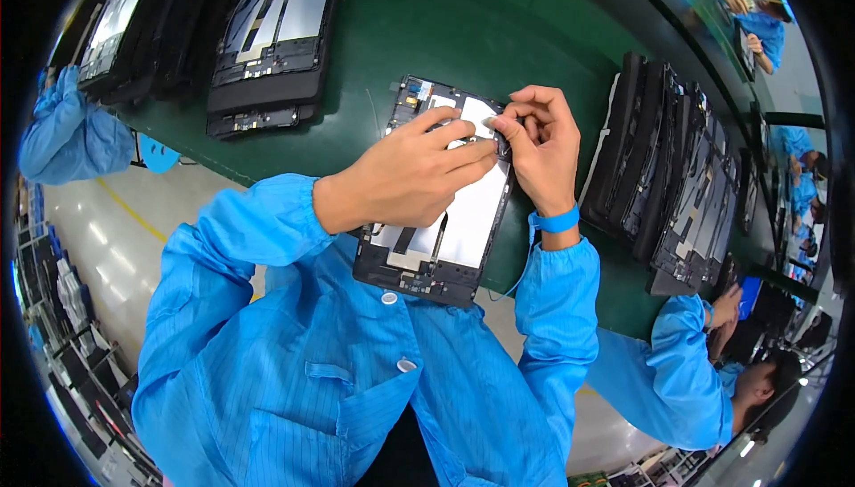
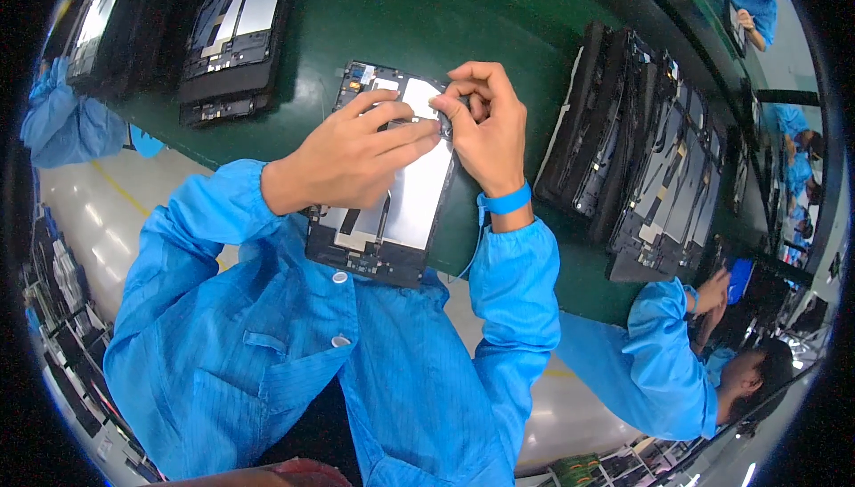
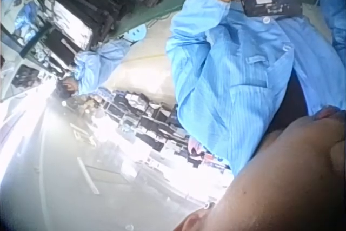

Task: The person assembles electronic tablets on an assembly line by connecting and pressing internal ribbon cables and components into the device chassis by hand, sliding completed units along the conveyor line, and picking up new ones.

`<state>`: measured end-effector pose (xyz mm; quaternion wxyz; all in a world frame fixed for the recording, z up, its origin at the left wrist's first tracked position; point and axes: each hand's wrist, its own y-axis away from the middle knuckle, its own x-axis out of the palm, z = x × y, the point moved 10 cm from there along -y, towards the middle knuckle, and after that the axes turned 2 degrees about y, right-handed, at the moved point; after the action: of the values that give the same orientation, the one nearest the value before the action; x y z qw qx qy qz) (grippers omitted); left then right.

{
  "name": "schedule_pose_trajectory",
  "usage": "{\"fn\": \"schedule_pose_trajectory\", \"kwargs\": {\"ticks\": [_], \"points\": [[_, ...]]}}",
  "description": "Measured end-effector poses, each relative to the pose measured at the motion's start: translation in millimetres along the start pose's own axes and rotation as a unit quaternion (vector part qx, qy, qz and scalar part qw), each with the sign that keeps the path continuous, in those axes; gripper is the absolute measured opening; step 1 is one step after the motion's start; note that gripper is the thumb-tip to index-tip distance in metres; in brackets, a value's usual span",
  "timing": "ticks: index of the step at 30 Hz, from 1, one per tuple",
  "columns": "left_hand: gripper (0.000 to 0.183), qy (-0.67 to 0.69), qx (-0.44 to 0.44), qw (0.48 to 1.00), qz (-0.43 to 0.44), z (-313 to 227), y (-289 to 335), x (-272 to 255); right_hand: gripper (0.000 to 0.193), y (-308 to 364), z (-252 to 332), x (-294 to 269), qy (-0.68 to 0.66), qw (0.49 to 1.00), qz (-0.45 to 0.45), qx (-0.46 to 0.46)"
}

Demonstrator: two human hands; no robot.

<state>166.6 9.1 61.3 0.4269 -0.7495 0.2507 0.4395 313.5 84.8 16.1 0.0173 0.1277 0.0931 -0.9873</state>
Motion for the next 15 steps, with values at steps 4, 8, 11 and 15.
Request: {"fn": "schedule_pose_trajectory", "kwargs": {"ticks": [4, 8, 11, 15], "points": [[0.060, -0.012, 0.013, 1.000, 0.005, -3.5, 2.5, 2.8, 0.033, 1.1, -4.4, -2.3, -0.024, 1.000, 0.002, 0.003], [0.061, -0.022, 0.023, 0.999, 0.002, -4.3, 3.8, 3.9, 0.032, 5.5, -1.0, -4.5, -0.061, 0.998, 0.008, -0.005], [0.062, -0.035, 0.027, 0.999, 0.004, -4.3, 4.2, 4.4, 0.031, 7.9, -1.3, -6.9, -0.085, 0.996, 0.009, 0.000], [0.060, -0.050, 0.044, 0.998, 0.019, -7.5, 2.5, 4.9, 0.030, 6.9, -2.8, -5.0, -0.103, 0.995, 0.013, 0.006]]}}
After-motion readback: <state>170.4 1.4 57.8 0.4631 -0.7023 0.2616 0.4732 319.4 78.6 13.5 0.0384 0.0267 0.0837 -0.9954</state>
